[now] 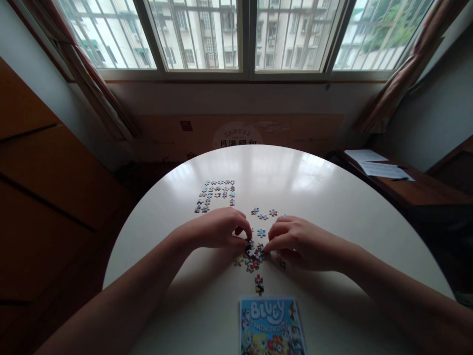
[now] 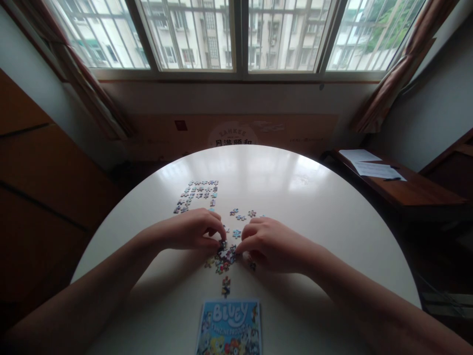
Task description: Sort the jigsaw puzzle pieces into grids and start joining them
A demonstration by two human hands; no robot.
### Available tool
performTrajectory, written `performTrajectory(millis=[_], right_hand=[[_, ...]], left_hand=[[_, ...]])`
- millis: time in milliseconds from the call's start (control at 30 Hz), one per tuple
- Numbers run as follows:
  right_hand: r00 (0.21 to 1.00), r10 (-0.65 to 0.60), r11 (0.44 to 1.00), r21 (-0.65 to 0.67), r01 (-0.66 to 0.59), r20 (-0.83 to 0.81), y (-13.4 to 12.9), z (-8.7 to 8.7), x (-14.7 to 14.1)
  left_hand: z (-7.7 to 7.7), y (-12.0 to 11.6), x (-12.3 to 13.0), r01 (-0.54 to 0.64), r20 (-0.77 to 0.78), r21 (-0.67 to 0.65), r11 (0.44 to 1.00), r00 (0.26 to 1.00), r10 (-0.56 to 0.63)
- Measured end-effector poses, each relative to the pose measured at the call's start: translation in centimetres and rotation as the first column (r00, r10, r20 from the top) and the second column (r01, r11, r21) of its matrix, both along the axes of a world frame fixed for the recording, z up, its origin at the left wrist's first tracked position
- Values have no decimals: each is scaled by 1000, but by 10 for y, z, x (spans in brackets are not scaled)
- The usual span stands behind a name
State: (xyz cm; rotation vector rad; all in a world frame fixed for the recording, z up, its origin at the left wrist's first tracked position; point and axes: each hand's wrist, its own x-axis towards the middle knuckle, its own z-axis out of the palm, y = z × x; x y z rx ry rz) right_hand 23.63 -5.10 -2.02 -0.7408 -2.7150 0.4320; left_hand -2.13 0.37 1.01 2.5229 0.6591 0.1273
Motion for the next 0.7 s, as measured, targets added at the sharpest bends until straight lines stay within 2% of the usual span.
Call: performTrajectory(millis=[133,200,300,400,467,567,700], right_hand=[[1000,-10,1000,-1,10,-21,2,-2,2],[999,-9,1000,1,9,-36,2,-3,3],[998,-13,1000,9,14,-65,2,-1,5],[995,-34,999,20,36,-98,3,2,7],[992,-48,998,23,51,-120,4,3,10],[989,-62,998,22,66,-132,5,4,12],[989,-70,997,23,74,-127,5,3,13]], left_hand=[[1,-2,2,5,31,44,999,1000,-7],[5,0,-2,-37,77,102,994,997,30],[12,7,-16,-218,238,196,956,956,169],[16,19,-39,-430,400,186,884,855,331],[17,26,-51,-498,419,172,850,818,394],[13,34,-60,-506,359,198,840,834,418],[4,40,-60,-445,253,192,875,883,394]])
